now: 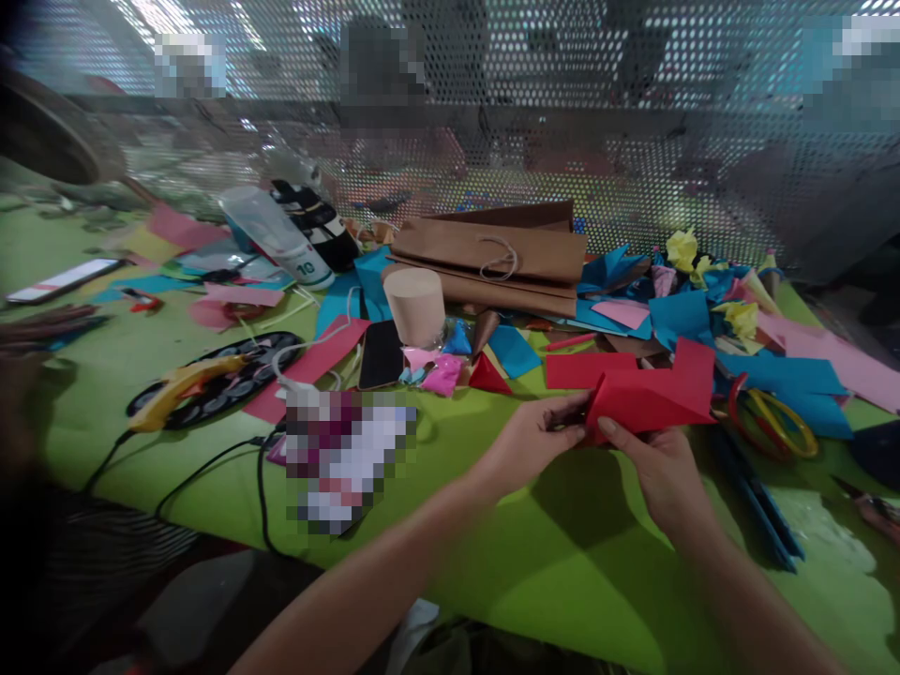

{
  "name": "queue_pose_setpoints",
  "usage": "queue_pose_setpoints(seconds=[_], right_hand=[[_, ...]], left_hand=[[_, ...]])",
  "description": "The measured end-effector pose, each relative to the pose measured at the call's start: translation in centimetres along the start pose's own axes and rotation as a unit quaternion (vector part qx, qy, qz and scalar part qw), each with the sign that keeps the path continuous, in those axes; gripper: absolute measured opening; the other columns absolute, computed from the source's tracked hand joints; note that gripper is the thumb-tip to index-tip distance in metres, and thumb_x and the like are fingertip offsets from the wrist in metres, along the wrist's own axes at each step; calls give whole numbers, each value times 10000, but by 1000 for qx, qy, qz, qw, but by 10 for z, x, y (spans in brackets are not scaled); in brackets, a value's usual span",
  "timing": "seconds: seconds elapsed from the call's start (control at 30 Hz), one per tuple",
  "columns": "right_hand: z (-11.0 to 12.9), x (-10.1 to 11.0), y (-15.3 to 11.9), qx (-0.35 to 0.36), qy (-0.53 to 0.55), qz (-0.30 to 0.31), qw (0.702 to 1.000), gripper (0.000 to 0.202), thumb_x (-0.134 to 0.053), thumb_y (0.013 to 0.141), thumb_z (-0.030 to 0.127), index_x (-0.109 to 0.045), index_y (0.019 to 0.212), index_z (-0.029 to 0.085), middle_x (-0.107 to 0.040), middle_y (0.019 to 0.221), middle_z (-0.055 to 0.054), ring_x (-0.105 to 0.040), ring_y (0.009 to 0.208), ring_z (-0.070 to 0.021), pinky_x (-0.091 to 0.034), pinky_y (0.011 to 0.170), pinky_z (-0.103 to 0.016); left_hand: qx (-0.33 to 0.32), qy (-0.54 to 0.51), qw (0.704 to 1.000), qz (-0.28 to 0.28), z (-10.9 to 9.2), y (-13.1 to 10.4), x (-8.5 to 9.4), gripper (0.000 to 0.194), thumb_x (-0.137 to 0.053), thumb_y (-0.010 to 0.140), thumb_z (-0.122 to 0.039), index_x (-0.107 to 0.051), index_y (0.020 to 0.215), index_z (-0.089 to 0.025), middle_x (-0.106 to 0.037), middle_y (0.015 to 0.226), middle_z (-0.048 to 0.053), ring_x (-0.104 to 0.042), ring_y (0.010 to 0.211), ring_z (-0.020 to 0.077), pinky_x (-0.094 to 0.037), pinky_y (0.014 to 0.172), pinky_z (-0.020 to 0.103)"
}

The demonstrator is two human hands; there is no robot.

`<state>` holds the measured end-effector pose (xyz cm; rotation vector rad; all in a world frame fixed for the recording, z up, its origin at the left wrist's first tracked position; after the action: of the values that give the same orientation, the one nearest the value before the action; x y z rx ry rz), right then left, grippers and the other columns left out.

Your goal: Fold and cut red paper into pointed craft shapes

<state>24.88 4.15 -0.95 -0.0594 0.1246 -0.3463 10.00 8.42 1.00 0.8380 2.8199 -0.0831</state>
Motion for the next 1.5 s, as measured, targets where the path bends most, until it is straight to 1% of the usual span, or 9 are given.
queue_pose_setpoints(seconds=[0.23, 0.43, 0.63, 0.9, 1.13, 1.23, 1.33, 1.4, 1.5], right_hand=[[-6, -5, -4, -49, 20, 33, 998, 182, -828, 814, 391, -816, 948, 267, -805, 888, -16, -740, 826, -216, -599, 777, -335], [3, -11, -4, -35, 15, 47, 998, 189, -818, 818, 415, -826, 935, 267, -806, 871, -19, -740, 865, -233, -597, 794, -349], [-5, -8, -1, -27, 23, 45, 998, 209, -817, 819, 405, -810, 987, 279, -802, 907, -11, -722, 801, -213, -589, 785, -364], [10, 13, -4, -11, -79, -57, 995, 264, -856, 743, 473, -793, 844, 238, -774, 746, -36, -711, 699, -235, -576, 687, -377], [15, 30, 5, 18, 8, -98, 995, 263, -918, 655, 399, -792, 829, 248, -747, 726, 11, -652, 598, -168, -544, 595, -315], [17, 30, 10, 23, 15, -73, 997, 291, -902, 680, 391, -776, 913, 271, -772, 852, 4, -697, 719, -184, -571, 699, -321], [39, 26, 9, 98, -80, -38, 991, 577, -883, 712, 401, -676, 1246, 331, -722, 1210, -33, -683, 1064, -259, -551, 895, -393], [60, 22, 3, 177, -198, -39, 963, 746, -867, 732, 433, -563, 1410, 366, -588, 1423, -59, -580, 1253, -305, -511, 968, -431], [82, 6, -10, 271, -346, -28, 898, 667, -802, 808, 471, -570, 1425, 378, -520, 1491, -70, -470, 1363, -350, -445, 1044, -486]], left_hand=[[-36, 33, 999, -21, -3, -2, 3, 539, -621, 827, -22, -676, 1343, -166, -690, 1355, 91, -659, 1248, 272, -494, 1124, 452], [-40, 36, 998, -35, 4, -2, 3, 561, -626, 820, -33, -661, 1363, -169, -699, 1340, 94, -662, 1245, 271, -510, 1108, 459], [-53, 30, 997, -55, 6, -2, 7, 588, -587, 796, 11, -683, 1338, -195, -708, 1326, 62, -670, 1235, 258, -513, 1108, 441], [-40, 41, 995, -80, 4, 1, 14, 612, -526, 774, 57, -702, 1309, -183, -732, 1281, 64, -692, 1198, 249, -518, 1092, 435], [-14, 102, 987, -123, -6, -4, 29, 593, -595, 812, 10, -656, 1369, -185, -780, 1160, 98, -741, 1057, 234, -583, 958, 384], [-37, 205, 967, -145, -24, -9, 36, 595, -573, 830, -6, -647, 1384, -212, -783, 1152, 90, -744, 1026, 232, -577, 958, 381], [-74, 323, 931, -153, -37, -13, 38, 613, -526, 861, -22, -609, 1427, -243, -789, 1126, 82, -746, 970, 238, -569, 946, 386], [-100, 383, 907, -143, -40, -13, 35, 651, -503, 869, -25, -556, 1476, -256, -791, 1101, 84, -740, 930, 242, -569, 925, 388], [-132, 446, 879, -107, -37, -14, 24, 728, -477, 866, -16, -455, 1545, -277, -784, 1076, 81, -718, 903, 233, -564, 909, 380]])
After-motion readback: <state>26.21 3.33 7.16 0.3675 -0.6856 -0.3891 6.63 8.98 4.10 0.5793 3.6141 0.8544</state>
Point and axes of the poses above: each hand's wrist, its own y-axis towards the middle knuckle, its own x-axis out of the back of the hand, z = x × y, the point moved 10 cm from there along y, towards the middle knuckle
